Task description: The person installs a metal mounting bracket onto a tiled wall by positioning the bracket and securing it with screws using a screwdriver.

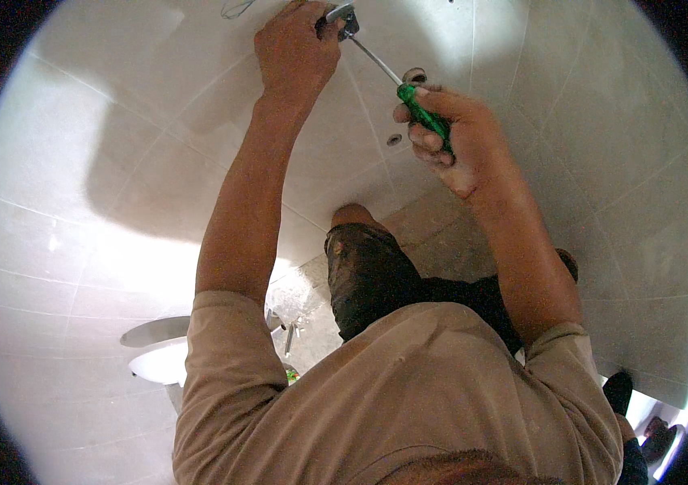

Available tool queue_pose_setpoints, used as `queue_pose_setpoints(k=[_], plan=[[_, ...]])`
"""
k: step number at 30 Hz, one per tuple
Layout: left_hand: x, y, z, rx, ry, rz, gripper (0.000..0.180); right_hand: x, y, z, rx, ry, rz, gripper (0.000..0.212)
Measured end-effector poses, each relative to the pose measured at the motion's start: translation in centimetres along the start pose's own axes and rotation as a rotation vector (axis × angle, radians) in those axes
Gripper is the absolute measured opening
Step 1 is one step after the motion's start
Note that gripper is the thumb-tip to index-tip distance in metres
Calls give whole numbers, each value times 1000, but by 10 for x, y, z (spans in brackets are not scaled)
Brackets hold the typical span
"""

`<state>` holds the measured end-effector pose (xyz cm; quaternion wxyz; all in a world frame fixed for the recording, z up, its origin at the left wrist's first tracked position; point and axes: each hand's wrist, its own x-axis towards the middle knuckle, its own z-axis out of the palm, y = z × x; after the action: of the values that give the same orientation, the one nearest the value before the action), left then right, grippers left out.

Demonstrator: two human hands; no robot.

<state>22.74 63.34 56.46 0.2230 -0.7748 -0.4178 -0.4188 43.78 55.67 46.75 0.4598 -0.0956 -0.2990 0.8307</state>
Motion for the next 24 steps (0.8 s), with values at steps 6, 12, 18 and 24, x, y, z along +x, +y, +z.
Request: queue_pose_setpoints(k=[6, 12, 18, 24], plan=[[-10, 2, 8, -35, 25, 18, 14, -2, 18, 28, -1952, 491, -1081, 22], [-11, 3, 10, -10, -10, -12, 15, -6, 9, 19, -2, 193, -36, 23], [-2, -2, 3, 19, -77, -4, 10, 5, 26, 23, -2004, 551, -1057, 25], [3, -5, -4, 3, -138, 3, 9, -2, 10, 38, -315, 419, -178, 38]])
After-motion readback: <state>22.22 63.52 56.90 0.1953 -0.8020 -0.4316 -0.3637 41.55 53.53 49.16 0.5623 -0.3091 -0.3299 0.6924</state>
